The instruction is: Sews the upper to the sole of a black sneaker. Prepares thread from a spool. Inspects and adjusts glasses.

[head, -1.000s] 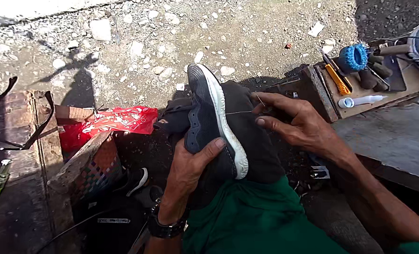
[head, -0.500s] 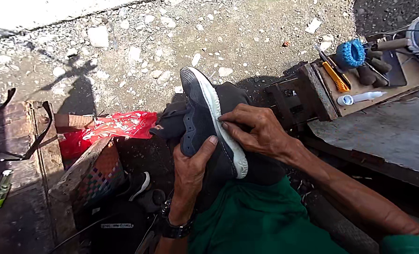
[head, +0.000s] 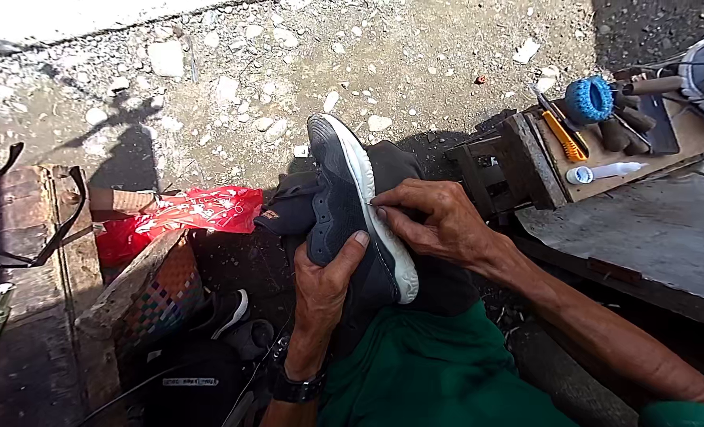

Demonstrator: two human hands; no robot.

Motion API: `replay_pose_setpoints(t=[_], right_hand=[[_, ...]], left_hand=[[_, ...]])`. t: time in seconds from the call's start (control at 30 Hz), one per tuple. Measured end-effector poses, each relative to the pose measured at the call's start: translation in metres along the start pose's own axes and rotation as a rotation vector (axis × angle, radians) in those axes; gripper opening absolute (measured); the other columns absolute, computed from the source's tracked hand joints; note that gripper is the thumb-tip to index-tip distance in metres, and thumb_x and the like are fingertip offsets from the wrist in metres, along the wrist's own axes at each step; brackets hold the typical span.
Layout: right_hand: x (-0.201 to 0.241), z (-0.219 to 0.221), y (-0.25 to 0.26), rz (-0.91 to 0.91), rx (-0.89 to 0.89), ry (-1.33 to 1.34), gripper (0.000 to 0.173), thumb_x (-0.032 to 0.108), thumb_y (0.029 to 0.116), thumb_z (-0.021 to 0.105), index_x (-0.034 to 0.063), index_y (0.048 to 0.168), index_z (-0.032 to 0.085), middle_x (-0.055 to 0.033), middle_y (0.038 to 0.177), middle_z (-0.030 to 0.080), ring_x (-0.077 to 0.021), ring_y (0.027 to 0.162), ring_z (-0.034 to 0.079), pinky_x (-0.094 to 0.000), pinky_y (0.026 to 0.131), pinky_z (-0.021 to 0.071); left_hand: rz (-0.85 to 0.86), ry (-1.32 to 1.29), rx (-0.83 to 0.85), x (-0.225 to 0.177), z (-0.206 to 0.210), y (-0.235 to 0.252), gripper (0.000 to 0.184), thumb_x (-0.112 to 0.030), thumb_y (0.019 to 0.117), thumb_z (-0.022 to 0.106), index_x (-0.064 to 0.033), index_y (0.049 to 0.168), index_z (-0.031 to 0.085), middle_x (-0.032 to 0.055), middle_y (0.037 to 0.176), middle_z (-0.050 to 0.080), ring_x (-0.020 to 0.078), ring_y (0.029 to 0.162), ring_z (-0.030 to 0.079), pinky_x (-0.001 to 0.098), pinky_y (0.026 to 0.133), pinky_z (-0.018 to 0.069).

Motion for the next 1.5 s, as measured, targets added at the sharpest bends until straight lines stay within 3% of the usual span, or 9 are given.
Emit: replay_pose_setpoints(t=[0.23,0.4,0.53,0.8,1.03,1.3,1.43,1.5], right_hand=[[0.007,-0.002,0.006,0.007,0.058,-0.083,0.022,0.023,0.0971,0.06,0.0153,0.101,0.08,0.0036,0.081,0.074,-0.0056,0.07,0.066,-0.0294,0.059,0.052],[0.01,-0.001,0.017,0.028,0.173,-0.18,0.022,0.025,0.0942,0.058,0.018,0.095,0.079,0.0048,0.065,0.064,-0.0089,0.058,0.06,-0.0337,0.05,0.0442],[0.009,0.001,0.024,0.027,0.245,-0.197,0.02,0.026,0.093,0.058,0.0197,0.093,0.077,0.0064,0.06,0.058,-0.0089,0.054,0.056,-0.0346,0.049,0.0412],[0.007,0.001,0.027,-0.019,0.289,-0.164,0.018,0.028,0.0946,0.058,0.0204,0.095,0.075,0.0077,0.062,0.058,-0.0074,0.055,0.056,-0.0339,0.049,0.0418],[0.005,0.001,0.029,-0.125,0.292,-0.075,0.018,0.024,0.0952,0.06,0.017,0.096,0.076,0.0067,0.07,0.065,-0.0057,0.06,0.059,-0.0313,0.052,0.046],[-0.003,-0.001,0.028,-0.13,0.329,-0.057,0.02,0.026,0.096,0.057,0.0172,0.093,0.074,0.0072,0.064,0.059,-0.0051,0.056,0.054,-0.03,0.05,0.0422],[-0.003,-0.004,0.037,-0.147,0.332,-0.117,0.026,0.035,0.0939,0.054,0.0176,0.093,0.073,0.0015,0.064,0.06,-0.0131,0.053,0.057,-0.0395,0.046,0.0439],[0.003,0.002,0.049,-0.083,0.487,-0.05,0.024,0.021,0.0941,0.062,0.0018,0.1,0.075,-0.0163,0.073,0.069,-0.0307,0.06,0.066,-0.0534,0.054,0.0498]], left_hand=[[0.011,0.008,0.015,-0.001,0.002,0.0,0.015,-0.002,0.0837,0.072,-0.0007,0.098,0.068,0.005,0.086,0.075,0.0125,0.081,0.074,0.0289,0.078,0.0629],[0.015,0.012,0.018,0.0,0.003,0.0,0.015,-0.002,0.0837,0.072,-0.0003,0.098,0.067,0.0048,0.085,0.075,0.0124,0.081,0.074,0.0293,0.077,0.063],[0.013,0.036,0.019,0.0,0.003,0.001,0.013,-0.002,0.084,0.071,-0.0014,0.097,0.068,0.0038,0.083,0.074,0.0117,0.079,0.073,0.0286,0.076,0.063],[0.011,0.032,0.024,-0.001,0.002,0.0,0.014,-0.002,0.0846,0.071,-0.001,0.098,0.067,0.0042,0.085,0.074,0.0118,0.08,0.073,0.0283,0.077,0.0628],[0.004,0.023,0.024,-0.002,0.002,0.0,0.014,-0.001,0.0852,0.07,-0.0003,0.099,0.067,0.005,0.086,0.075,0.0121,0.081,0.073,0.0287,0.078,0.0628],[-0.037,0.022,0.051,0.001,0.007,-0.001,0.012,-0.001,0.0868,0.069,0.0005,0.099,0.068,0.0062,0.085,0.074,0.0131,0.08,0.073,0.03,0.077,0.0628],[-0.021,0.058,0.109,-0.006,0.01,0.0,0.012,-0.002,0.0898,0.068,0.0036,0.101,0.069,0.0064,0.087,0.073,0.0091,0.082,0.071,0.0288,0.081,0.0605],[0.007,0.07,0.13,-0.01,0.009,0.004,0.014,-0.002,0.0896,0.067,0.0067,0.1,0.068,0.0082,0.088,0.071,0.0077,0.083,0.069,0.0277,0.082,0.0585]])
Point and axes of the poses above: each hand's wrist, its own y-axis towards the middle knuckle, its own z-axis out of the palm, x = y × z, the point moved 9 cm from there along y, towards the middle knuckle
